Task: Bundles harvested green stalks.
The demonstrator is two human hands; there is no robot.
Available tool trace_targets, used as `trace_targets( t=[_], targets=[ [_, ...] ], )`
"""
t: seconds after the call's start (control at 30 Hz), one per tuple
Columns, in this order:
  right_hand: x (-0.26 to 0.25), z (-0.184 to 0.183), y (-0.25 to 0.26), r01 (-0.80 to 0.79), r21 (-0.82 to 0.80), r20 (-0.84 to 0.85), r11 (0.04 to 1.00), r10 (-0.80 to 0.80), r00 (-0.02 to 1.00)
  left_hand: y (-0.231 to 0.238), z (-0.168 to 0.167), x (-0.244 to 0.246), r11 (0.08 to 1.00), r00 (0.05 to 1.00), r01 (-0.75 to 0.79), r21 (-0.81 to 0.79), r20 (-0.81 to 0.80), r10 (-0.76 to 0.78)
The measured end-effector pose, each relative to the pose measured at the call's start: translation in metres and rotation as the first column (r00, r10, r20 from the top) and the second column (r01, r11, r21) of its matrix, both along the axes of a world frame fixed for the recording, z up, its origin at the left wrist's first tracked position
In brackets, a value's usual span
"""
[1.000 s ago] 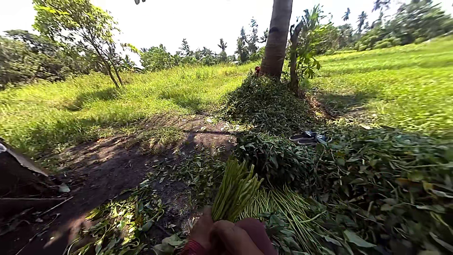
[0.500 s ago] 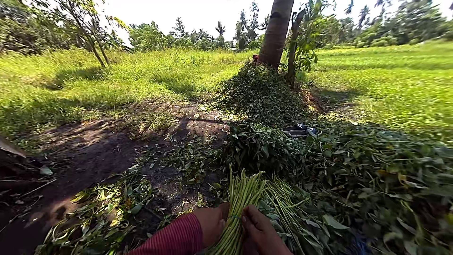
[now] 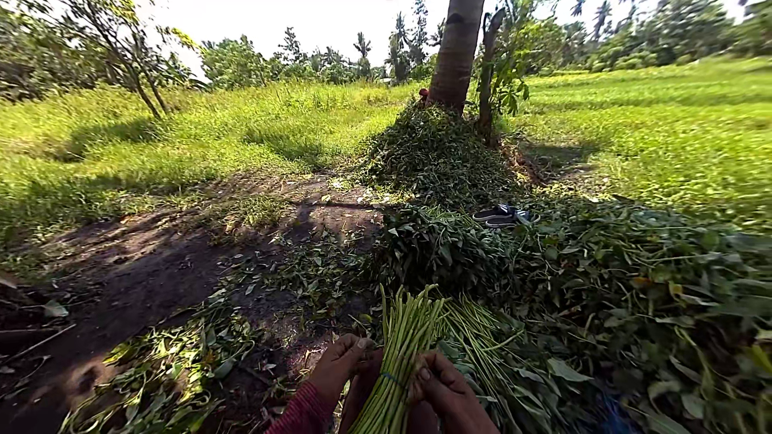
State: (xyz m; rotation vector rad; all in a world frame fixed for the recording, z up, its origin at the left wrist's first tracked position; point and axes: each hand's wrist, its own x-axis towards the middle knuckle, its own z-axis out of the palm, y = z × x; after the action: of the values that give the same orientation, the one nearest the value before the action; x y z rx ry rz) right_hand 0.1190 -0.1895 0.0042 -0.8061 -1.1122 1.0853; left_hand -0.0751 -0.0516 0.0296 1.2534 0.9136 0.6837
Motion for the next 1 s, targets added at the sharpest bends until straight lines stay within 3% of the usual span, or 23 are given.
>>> trace_targets(
  t=[0.1, 0.2, 0.27, 0.43, 0.83, 0.93, 1.0],
  targets=[
    [0.004, -0.001, -0.002, 0.035, -0.005, -0.031, 0.999, -0.035, 0.999, -0.016, -0.007, 0.008, 0.951, 0.929, -0.167, -0.261, 0.282, 0.24],
    [0.013, -0.006, -0.004, 0.079, -0.052, -0.02, 0.996, -0.08, 0.997, -0.02, -0.014, 0.015, 0.881, 0.851, -0.215, -0.422, 0.361, 0.381],
    [0.018, -0.009, -0.009, 0.125, -0.11, 0.081, 0.986, -0.116, 0.99, -0.016, -0.02, 0.017, 0.843, 0.827, -0.223, -0.489, 0.363, 0.429],
    [0.02, -0.021, -0.025, 0.13, -0.251, 0.341, 0.959, -0.039, 0.939, -0.008, -0.024, 0.017, 0.883, 0.863, -0.22, -0.415, 0.338, 0.374],
    [0.027, -0.001, -0.029, 0.093, -0.317, 0.374, 0.944, 0.035, 0.927, -0.001, -0.011, 0.019, 0.831, 0.872, -0.249, -0.498, 0.258, 0.416],
    [0.02, 0.03, -0.016, 0.047, -0.193, 0.321, 0.98, 0.018, 0.947, -0.006, 0.016, 0.018, 0.9, 0.947, -0.174, -0.4, 0.185, 0.265],
    [0.015, 0.043, -0.005, 0.016, -0.069, 0.344, 0.997, 0.008, 0.939, -0.016, 0.03, 0.018, 0.97, 0.987, -0.061, -0.236, 0.133, 0.094]
  ],
)
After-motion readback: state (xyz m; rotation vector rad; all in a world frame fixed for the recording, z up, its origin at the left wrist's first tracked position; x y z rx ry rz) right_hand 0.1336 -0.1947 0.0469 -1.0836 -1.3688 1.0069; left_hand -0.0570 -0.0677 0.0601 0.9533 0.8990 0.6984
